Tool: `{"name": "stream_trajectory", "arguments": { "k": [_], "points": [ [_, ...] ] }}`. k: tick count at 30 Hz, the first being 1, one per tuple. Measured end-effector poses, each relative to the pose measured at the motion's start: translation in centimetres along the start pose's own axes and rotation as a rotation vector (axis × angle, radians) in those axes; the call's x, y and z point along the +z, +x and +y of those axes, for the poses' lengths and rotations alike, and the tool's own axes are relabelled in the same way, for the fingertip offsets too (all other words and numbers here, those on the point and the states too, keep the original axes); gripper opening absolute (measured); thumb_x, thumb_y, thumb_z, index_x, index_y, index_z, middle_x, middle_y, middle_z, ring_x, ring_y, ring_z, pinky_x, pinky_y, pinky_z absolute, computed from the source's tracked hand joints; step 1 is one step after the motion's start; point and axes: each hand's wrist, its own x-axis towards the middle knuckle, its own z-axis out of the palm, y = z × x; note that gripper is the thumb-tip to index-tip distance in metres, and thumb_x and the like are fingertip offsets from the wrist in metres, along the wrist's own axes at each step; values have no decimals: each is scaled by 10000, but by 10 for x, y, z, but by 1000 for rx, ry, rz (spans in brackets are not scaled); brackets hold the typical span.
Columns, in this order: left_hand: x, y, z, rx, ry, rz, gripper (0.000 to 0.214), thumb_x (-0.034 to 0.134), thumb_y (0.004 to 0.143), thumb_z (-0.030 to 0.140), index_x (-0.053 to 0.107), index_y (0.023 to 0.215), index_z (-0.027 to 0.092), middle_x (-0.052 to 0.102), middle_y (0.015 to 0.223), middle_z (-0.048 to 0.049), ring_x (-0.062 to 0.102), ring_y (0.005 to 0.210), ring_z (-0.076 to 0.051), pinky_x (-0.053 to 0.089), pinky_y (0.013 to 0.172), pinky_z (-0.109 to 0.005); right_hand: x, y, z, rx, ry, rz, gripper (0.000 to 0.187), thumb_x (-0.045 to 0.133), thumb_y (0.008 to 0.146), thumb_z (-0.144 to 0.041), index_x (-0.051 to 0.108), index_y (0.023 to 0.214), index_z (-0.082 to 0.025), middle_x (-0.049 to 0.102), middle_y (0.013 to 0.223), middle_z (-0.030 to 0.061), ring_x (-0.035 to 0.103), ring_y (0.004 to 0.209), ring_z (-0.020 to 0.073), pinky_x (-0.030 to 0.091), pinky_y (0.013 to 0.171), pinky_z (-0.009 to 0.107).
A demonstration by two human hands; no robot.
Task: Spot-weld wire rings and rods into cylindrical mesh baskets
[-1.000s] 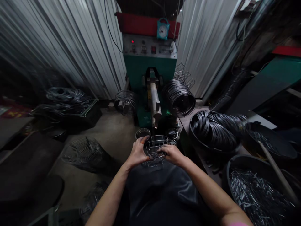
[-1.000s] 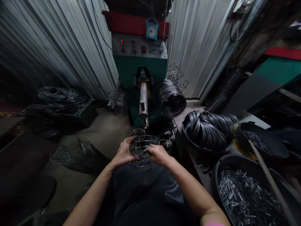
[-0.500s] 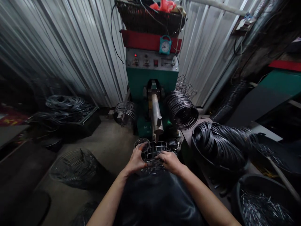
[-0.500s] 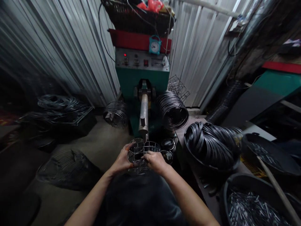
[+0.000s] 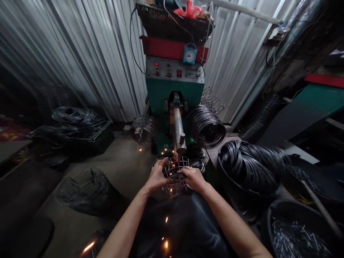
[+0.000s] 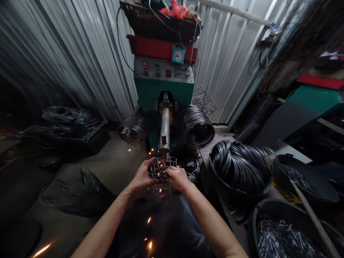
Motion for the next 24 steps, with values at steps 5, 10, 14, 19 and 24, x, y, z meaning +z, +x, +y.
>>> {"name": "stream_trajectory", "arguments": {
  "k": [5, 10, 14, 19, 24],
  "points": [
    [1, 12, 0, -58, 80, 16, 910, 781, 468, 273, 395, 1292, 248, 508, 1172, -84, 497, 1112, -293, 400, 941, -450, 3, 9, 3, 41, 79, 100, 283, 526, 818, -144, 659, 1049, -240, 664, 1068, 53, 634, 941, 188, 471, 796, 267],
    [3, 12, 0, -63, 103, 72, 959, 802, 437, 336, 388, 1296, 238, 497, 1175, -79, 490, 1114, -290, 392, 954, -440, 22, -23, 11, 253, 669, 478, 241, 630, 746, -290, 656, 972, -212, 677, 898, 35, 621, 809, 170, 484, 730, 277],
    [3, 14, -1, -83, 110, 109, 950, 792, 441, 302, 386, 1298, 244, 465, 1215, -72, 462, 1150, -284, 370, 982, -437, 56, -68, 34, 778, 1365, 421, 267, 695, 636, -380, 627, 762, -155, 534, 555, -31, 425, 417, 75, 355, 417, 212],
    [1, 24, -9, -165, 51, 128, 951, 793, 443, 340, 389, 1295, 215, 442, 1242, -86, 445, 1179, -292, 357, 1001, -439, 99, -109, 53, 930, 1575, 526, 355, 701, 578, -314, 598, 892, -187, 564, 662, -25, 495, 484, 92, 408, 468, 227],
    [1, 26, -10, -173, 97, 132, 947, 798, 445, 372, 396, 1289, 216, 452, 1229, -90, 443, 1185, -301, 359, 994, -446, 131, -132, 45, 754, 1029, 610, 409, 596, 705, -440, 531, 1039, -213, 637, 865, 34, 611, 816, 198, 482, 768, 332]
  ]
}}
